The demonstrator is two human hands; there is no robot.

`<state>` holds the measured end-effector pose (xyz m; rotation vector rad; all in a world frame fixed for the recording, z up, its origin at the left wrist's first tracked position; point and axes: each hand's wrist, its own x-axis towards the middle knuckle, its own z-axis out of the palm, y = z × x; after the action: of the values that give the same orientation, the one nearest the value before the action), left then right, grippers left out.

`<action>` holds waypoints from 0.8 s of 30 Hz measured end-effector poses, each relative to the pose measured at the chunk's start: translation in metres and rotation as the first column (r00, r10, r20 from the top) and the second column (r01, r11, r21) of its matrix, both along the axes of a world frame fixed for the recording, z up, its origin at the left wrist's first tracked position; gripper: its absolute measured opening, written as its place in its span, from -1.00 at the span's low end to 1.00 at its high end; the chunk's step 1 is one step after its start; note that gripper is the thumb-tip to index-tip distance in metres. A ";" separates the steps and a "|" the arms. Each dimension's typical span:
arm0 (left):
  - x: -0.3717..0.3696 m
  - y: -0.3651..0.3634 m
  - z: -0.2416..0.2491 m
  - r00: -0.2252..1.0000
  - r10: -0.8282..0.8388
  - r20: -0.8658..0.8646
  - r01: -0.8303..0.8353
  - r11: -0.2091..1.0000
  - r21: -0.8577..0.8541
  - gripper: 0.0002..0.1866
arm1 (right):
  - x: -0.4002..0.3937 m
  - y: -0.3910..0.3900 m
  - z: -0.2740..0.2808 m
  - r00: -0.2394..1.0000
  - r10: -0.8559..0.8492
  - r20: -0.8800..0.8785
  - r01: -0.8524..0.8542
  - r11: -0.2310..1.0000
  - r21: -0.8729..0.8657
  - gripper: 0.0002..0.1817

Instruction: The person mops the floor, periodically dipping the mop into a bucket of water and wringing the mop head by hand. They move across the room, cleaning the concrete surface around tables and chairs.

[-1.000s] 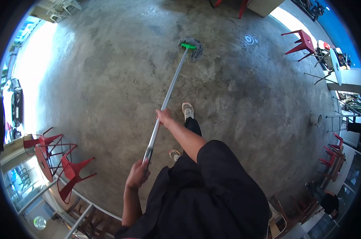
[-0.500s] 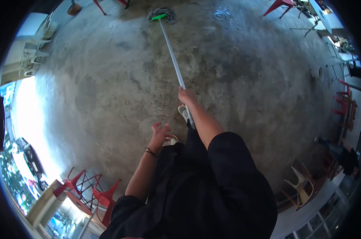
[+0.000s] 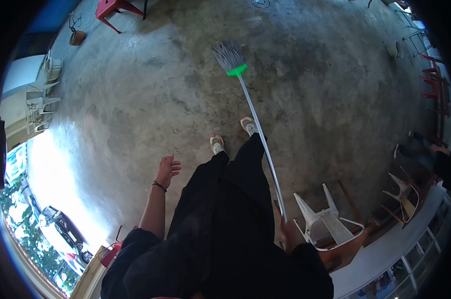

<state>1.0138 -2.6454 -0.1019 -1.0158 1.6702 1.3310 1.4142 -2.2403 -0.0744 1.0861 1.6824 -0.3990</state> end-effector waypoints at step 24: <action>-0.254 -0.018 0.020 0.962 -0.272 -0.021 0.259 0.936 -0.237 -0.56 | -0.744 0.069 -0.141 0.699 -0.431 -0.571 0.414 0.894 -0.168 -0.46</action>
<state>0.7597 -2.6634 -0.0821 -0.8506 1.9611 1.0110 0.6698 -2.1716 -0.2150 1.4304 1.9391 -1.1689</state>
